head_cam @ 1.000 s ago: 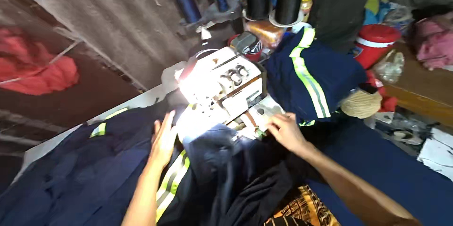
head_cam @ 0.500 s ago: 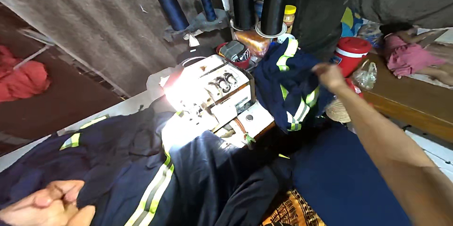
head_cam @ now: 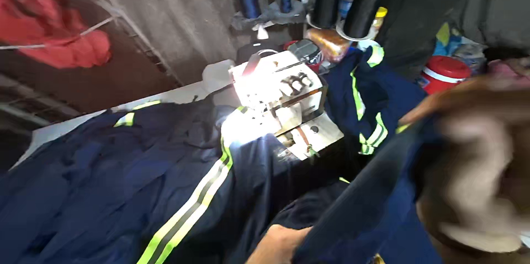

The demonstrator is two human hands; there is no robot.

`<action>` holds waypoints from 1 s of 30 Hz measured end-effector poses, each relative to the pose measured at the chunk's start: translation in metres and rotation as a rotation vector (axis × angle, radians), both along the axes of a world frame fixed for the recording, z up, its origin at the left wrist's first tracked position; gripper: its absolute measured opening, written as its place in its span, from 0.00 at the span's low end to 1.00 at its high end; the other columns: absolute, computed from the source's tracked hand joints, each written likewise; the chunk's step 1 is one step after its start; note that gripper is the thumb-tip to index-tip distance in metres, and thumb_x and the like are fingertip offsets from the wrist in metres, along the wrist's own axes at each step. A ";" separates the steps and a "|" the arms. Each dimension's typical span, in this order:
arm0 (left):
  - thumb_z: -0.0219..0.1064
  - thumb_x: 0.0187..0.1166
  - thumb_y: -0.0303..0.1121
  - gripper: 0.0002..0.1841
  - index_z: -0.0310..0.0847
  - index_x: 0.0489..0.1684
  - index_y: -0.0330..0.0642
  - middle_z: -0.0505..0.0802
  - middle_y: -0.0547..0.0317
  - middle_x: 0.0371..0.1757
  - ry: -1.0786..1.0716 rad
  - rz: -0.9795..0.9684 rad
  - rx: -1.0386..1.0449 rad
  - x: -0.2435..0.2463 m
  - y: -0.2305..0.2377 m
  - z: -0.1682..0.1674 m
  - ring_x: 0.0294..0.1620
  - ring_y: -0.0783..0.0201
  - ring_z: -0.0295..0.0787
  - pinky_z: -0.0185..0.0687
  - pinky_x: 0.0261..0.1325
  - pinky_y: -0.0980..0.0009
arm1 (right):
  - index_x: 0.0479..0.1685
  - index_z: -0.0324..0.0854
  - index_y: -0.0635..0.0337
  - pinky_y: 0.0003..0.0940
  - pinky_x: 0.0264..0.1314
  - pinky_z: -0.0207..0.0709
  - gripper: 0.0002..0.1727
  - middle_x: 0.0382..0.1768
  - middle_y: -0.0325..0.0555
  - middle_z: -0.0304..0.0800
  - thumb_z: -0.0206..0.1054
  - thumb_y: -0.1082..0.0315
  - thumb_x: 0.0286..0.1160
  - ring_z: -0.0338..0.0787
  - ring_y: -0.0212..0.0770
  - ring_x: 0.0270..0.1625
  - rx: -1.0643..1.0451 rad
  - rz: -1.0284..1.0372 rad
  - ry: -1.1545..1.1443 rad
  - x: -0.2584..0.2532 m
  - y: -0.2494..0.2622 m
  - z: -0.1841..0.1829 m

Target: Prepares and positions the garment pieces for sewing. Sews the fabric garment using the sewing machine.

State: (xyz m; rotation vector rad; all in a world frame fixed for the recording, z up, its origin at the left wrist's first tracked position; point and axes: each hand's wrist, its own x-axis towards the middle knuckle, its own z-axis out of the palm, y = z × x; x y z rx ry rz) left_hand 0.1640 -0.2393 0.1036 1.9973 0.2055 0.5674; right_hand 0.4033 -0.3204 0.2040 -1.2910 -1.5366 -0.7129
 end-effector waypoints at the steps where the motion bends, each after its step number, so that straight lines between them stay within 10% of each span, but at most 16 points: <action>1: 0.74 0.70 0.31 0.10 0.88 0.38 0.31 0.95 0.54 0.33 0.086 0.035 0.007 -0.024 0.007 -0.004 0.38 0.77 0.92 0.87 0.46 0.75 | 0.48 0.84 0.57 0.26 0.56 0.84 0.12 0.44 0.34 0.91 0.56 0.61 0.91 0.89 0.25 0.51 0.045 0.007 0.093 0.016 0.004 -0.002; 5: 0.79 0.70 0.39 0.14 0.91 0.53 0.62 0.95 0.86 0.50 0.038 0.552 -0.061 -0.149 0.040 -0.013 0.53 0.87 0.89 0.87 0.59 0.79 | 0.47 0.84 0.46 0.17 0.56 0.79 0.11 0.43 0.15 0.87 0.54 0.62 0.92 0.85 0.14 0.50 0.093 0.163 0.384 0.023 0.026 -0.038; 11: 0.70 0.79 0.32 0.13 0.90 0.58 0.54 0.95 0.61 0.56 -0.724 0.630 -0.356 -0.198 0.093 0.035 0.58 0.64 0.93 0.89 0.64 0.65 | 0.56 0.85 0.40 0.15 0.65 0.77 0.13 0.53 0.15 0.89 0.54 0.60 0.93 0.85 0.15 0.59 0.053 0.430 0.700 -0.057 0.036 -0.151; 14: 0.69 0.77 0.31 0.15 0.80 0.59 0.57 0.94 0.73 0.49 -0.377 0.859 -0.106 -0.118 0.146 0.037 0.46 0.77 0.91 0.90 0.48 0.75 | 0.54 0.81 0.53 0.17 0.56 0.83 0.09 0.45 0.28 0.90 0.55 0.64 0.91 0.88 0.17 0.49 -0.375 0.289 0.703 -0.070 0.019 -0.238; 16: 0.70 0.78 0.28 0.19 0.82 0.68 0.42 0.93 0.58 0.55 0.093 0.767 0.052 -0.070 0.183 0.006 0.50 0.68 0.90 0.88 0.56 0.63 | 0.60 0.84 0.69 0.49 0.50 0.89 0.14 0.40 0.55 0.95 0.61 0.73 0.81 0.95 0.48 0.41 -0.967 0.264 0.640 -0.063 -0.002 -0.271; 18: 0.75 0.76 0.36 0.15 0.90 0.51 0.33 0.94 0.46 0.44 0.402 0.706 0.142 -0.052 0.217 -0.038 0.46 0.55 0.91 0.85 0.57 0.49 | 0.64 0.85 0.67 0.64 0.59 0.84 0.17 0.46 0.61 0.96 0.64 0.71 0.82 0.96 0.61 0.49 -1.297 0.305 0.570 -0.049 -0.008 -0.279; 24: 0.69 0.82 0.36 0.12 0.87 0.48 0.33 0.90 0.53 0.39 0.359 0.698 -0.087 -0.047 0.206 -0.030 0.39 0.67 0.85 0.83 0.49 0.63 | 0.52 0.90 0.62 0.31 0.57 0.89 0.12 0.47 0.44 0.96 0.67 0.67 0.76 0.95 0.33 0.49 -0.639 0.373 0.537 -0.038 0.046 -0.220; 30: 0.63 0.84 0.31 0.09 0.89 0.36 0.40 0.90 0.68 0.29 0.122 0.462 0.104 -0.021 0.146 0.023 0.29 0.79 0.84 0.83 0.36 0.78 | 0.67 0.83 0.63 0.32 0.66 0.82 0.28 0.63 0.48 0.85 0.75 0.57 0.70 0.84 0.35 0.65 -0.281 0.646 0.686 -0.067 0.145 -0.141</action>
